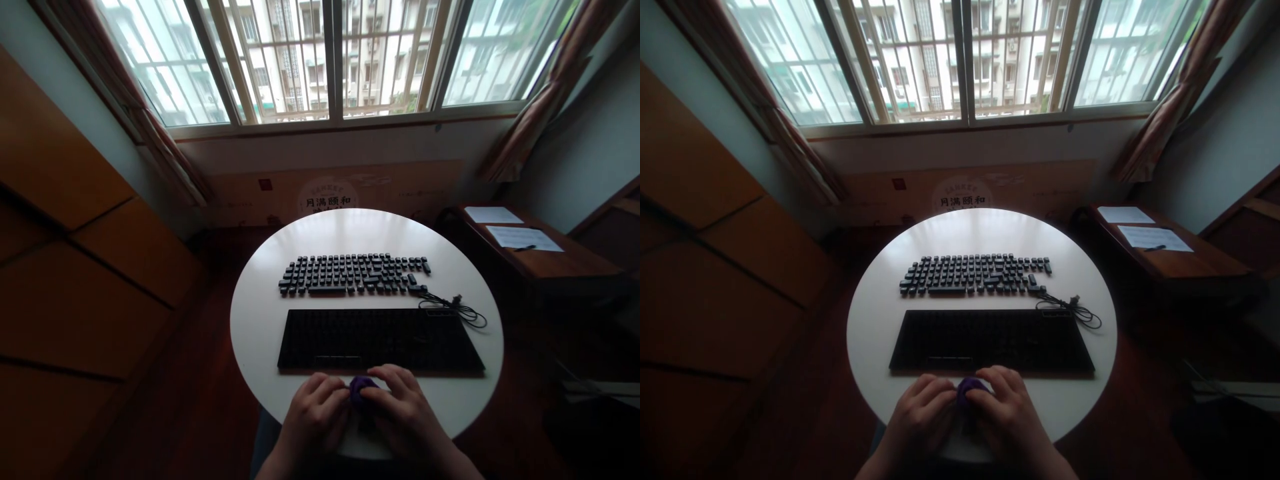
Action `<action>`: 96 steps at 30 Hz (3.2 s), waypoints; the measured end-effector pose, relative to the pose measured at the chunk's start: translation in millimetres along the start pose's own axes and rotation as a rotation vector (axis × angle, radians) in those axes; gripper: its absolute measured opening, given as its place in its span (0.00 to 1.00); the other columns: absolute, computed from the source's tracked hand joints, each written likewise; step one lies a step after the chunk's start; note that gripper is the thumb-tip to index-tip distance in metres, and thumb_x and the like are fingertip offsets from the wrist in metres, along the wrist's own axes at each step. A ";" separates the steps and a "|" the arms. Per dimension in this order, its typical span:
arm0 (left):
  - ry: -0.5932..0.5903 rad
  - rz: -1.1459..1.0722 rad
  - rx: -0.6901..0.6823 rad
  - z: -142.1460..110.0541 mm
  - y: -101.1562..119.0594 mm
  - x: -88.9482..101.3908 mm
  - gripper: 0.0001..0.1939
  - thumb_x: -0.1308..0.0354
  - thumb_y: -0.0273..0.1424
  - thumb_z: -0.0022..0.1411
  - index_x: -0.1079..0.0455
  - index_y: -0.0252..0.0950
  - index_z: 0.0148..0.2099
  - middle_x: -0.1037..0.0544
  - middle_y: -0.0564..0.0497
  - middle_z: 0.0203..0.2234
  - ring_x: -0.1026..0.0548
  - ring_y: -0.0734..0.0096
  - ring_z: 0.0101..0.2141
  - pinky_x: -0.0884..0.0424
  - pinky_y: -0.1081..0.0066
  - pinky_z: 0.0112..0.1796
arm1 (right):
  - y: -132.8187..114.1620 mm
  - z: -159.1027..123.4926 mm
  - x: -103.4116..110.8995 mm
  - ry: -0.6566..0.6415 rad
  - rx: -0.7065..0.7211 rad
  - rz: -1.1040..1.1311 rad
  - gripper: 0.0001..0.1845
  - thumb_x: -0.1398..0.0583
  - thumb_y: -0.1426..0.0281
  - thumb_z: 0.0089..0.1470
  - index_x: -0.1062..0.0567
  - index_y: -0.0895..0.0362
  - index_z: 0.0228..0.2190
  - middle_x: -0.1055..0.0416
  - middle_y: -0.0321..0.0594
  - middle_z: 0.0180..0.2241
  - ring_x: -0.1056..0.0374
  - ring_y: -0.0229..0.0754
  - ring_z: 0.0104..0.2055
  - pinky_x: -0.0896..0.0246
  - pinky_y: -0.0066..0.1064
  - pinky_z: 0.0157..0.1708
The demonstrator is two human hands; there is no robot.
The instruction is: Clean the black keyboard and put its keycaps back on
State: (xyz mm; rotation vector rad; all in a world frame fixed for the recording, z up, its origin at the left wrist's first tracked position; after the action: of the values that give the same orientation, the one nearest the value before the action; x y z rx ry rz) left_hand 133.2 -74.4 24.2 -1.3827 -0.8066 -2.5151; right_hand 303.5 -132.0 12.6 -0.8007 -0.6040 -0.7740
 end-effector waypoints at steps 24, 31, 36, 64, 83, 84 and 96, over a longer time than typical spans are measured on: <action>0.197 0.123 -0.063 -14.8 -18.4 -16.1 0.11 0.50 0.27 0.66 0.27 0.38 0.44 0.23 0.47 0.34 0.26 0.62 0.38 0.29 0.62 0.39 | 8.1 6.6 -24.2 0.054 0.195 0.017 0.10 0.39 0.71 0.58 0.24 0.50 0.42 0.24 0.41 0.46 0.33 0.48 0.56 0.41 0.47 0.62; 0.133 0.114 -0.005 -11.5 -13.5 -12.3 0.12 0.49 0.27 0.65 0.26 0.40 0.46 0.23 0.47 0.34 0.27 0.61 0.36 0.32 0.60 0.39 | 9.1 5.3 -27.8 -0.011 0.171 0.028 0.12 0.39 0.70 0.57 0.24 0.49 0.44 0.25 0.42 0.46 0.33 0.51 0.56 0.38 0.52 0.59; 0.214 0.119 -0.013 -7.7 -9.8 -4.5 0.11 0.49 0.28 0.65 0.26 0.41 0.44 0.22 0.48 0.36 0.27 0.61 0.37 0.32 0.58 0.43 | 11.8 3.2 -31.0 -0.034 0.180 0.003 0.19 0.38 0.66 0.55 0.26 0.50 0.49 0.26 0.45 0.49 0.33 0.55 0.57 0.37 0.54 0.58; 0.145 0.058 0.095 -10.0 -11.6 3.3 0.11 0.45 0.25 0.62 0.26 0.38 0.45 0.22 0.44 0.43 0.26 0.57 0.45 0.25 0.55 0.46 | 9.4 2.8 -21.8 -0.086 0.095 -0.002 0.27 0.36 0.65 0.57 0.29 0.51 0.57 0.28 0.49 0.54 0.36 0.57 0.60 0.41 0.60 0.60; 0.212 0.101 0.047 -7.7 -7.4 9.1 0.11 0.45 0.23 0.60 0.25 0.39 0.41 0.21 0.46 0.40 0.25 0.58 0.43 0.25 0.56 0.43 | 0.9 6.0 -14.9 -0.035 0.065 -0.056 0.24 0.36 0.63 0.56 0.27 0.52 0.54 0.26 0.47 0.50 0.35 0.55 0.59 0.44 0.58 0.61; 0.214 0.109 0.037 -7.8 -8.2 8.5 0.10 0.46 0.23 0.60 0.25 0.39 0.41 0.21 0.46 0.40 0.24 0.57 0.43 0.25 0.56 0.43 | 0.4 6.3 -14.9 -0.044 0.060 -0.063 0.24 0.36 0.62 0.56 0.27 0.52 0.54 0.26 0.47 0.50 0.35 0.55 0.59 0.45 0.58 0.62; 0.335 0.235 -0.135 -16.7 -37.8 -5.5 0.07 0.43 0.31 0.64 0.26 0.42 0.43 0.20 0.47 0.42 0.22 0.60 0.43 0.21 0.66 0.41 | 12.7 9.5 -27.0 -0.035 0.127 -0.122 0.29 0.35 0.52 0.55 0.29 0.47 0.55 0.25 0.41 0.50 0.35 0.52 0.59 0.46 0.51 0.64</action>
State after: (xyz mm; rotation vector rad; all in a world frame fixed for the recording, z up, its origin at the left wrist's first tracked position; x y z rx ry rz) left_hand 109.5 -52.0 -1.8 -0.9792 -0.3937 -2.5489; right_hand 296.2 -108.4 -6.7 -0.6662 -0.7315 -0.8257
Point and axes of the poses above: each hand's wrist, its own z-axis towards the middle knuckle, its own x-axis out of the back of the hand, y = z × x, the point moved 5 cm from there along z, towards the middle knuckle
